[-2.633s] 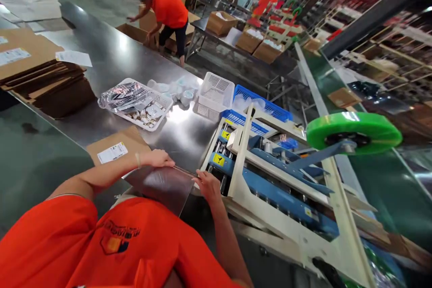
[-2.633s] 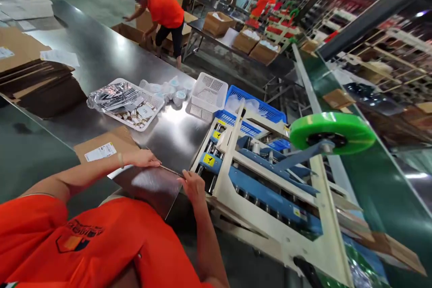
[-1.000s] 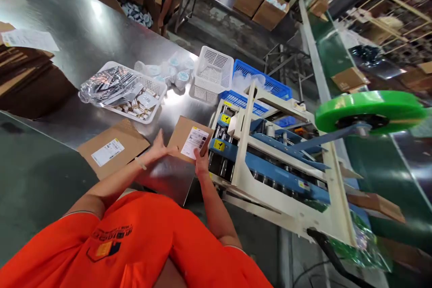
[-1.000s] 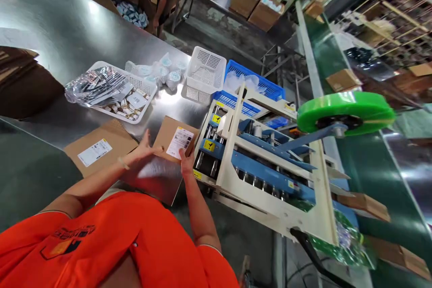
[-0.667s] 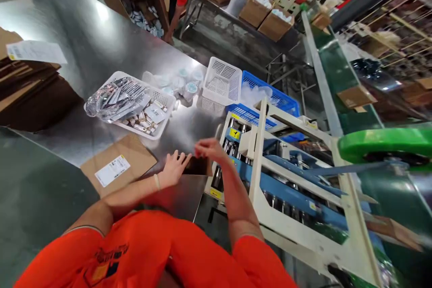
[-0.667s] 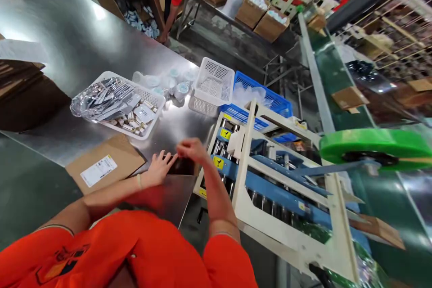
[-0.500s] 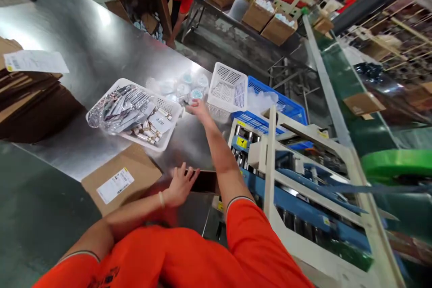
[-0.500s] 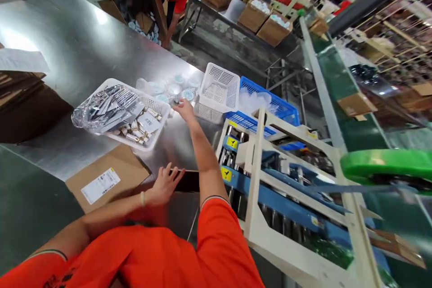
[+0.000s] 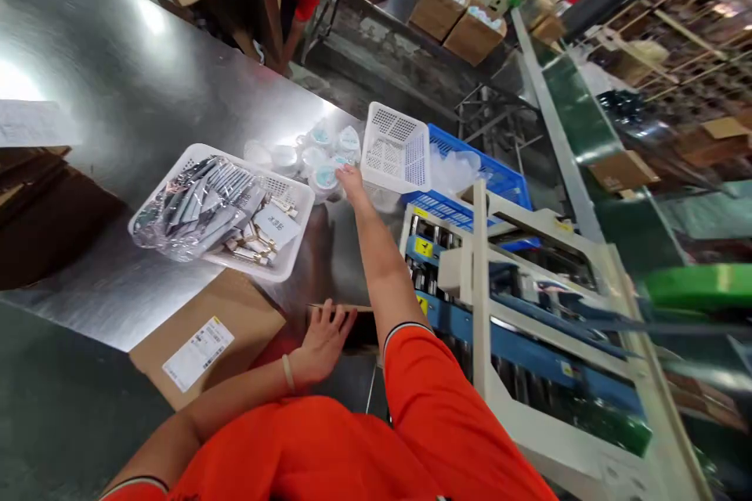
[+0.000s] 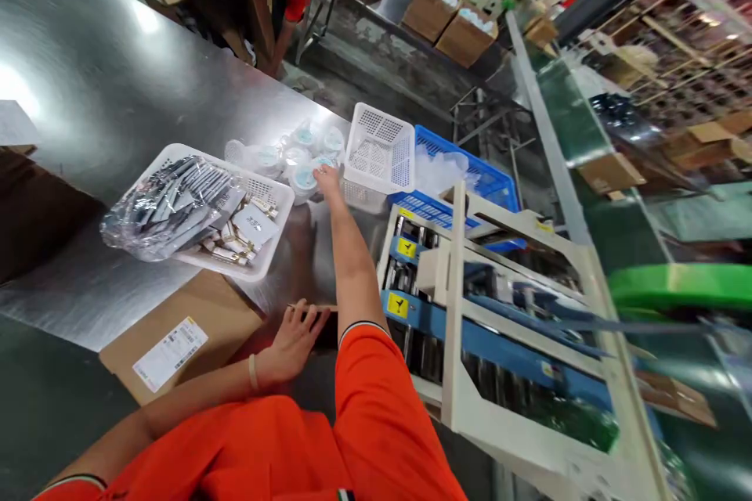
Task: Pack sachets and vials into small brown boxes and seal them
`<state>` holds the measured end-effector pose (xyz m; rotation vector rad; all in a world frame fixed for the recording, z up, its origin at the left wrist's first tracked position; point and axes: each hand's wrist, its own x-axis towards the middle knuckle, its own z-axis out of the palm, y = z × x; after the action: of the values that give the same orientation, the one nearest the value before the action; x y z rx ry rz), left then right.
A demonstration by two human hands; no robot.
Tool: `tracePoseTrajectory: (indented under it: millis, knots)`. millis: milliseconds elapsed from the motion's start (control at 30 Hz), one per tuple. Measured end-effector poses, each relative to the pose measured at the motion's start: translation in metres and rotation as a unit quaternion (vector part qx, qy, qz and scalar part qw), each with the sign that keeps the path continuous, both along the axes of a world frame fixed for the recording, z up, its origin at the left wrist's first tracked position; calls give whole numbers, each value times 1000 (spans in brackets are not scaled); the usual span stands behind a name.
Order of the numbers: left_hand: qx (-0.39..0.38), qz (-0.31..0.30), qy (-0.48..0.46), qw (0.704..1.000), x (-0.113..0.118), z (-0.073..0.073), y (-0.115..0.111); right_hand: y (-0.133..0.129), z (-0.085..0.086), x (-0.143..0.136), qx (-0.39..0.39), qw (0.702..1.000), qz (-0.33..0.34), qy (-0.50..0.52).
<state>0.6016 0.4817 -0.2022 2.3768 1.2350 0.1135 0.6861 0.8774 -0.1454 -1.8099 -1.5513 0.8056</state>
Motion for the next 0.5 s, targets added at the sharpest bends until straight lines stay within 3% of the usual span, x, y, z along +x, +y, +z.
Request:
tracePoseTrajectory:
  millis: [133, 233, 333, 400, 500]
  knots:
    - [-31, 7, -32, 999, -15, 12, 10, -62, 38, 76, -5, 965, -67, 252]
    - [-29, 39, -45, 998, -22, 12, 15, -138, 48, 113, 35, 953, -119, 278]
    - [-21, 64, -89, 994, -29, 6, 21, -233, 40, 124, 169, 949, -153, 217]
    - [-21, 84, -128, 988, -33, 0, 26, -298, 27, 120, 263, 945, -136, 141]
    - [-34, 110, -162, 980, -37, -7, 32, -377, 1, 108, 278, 958, -67, 36]
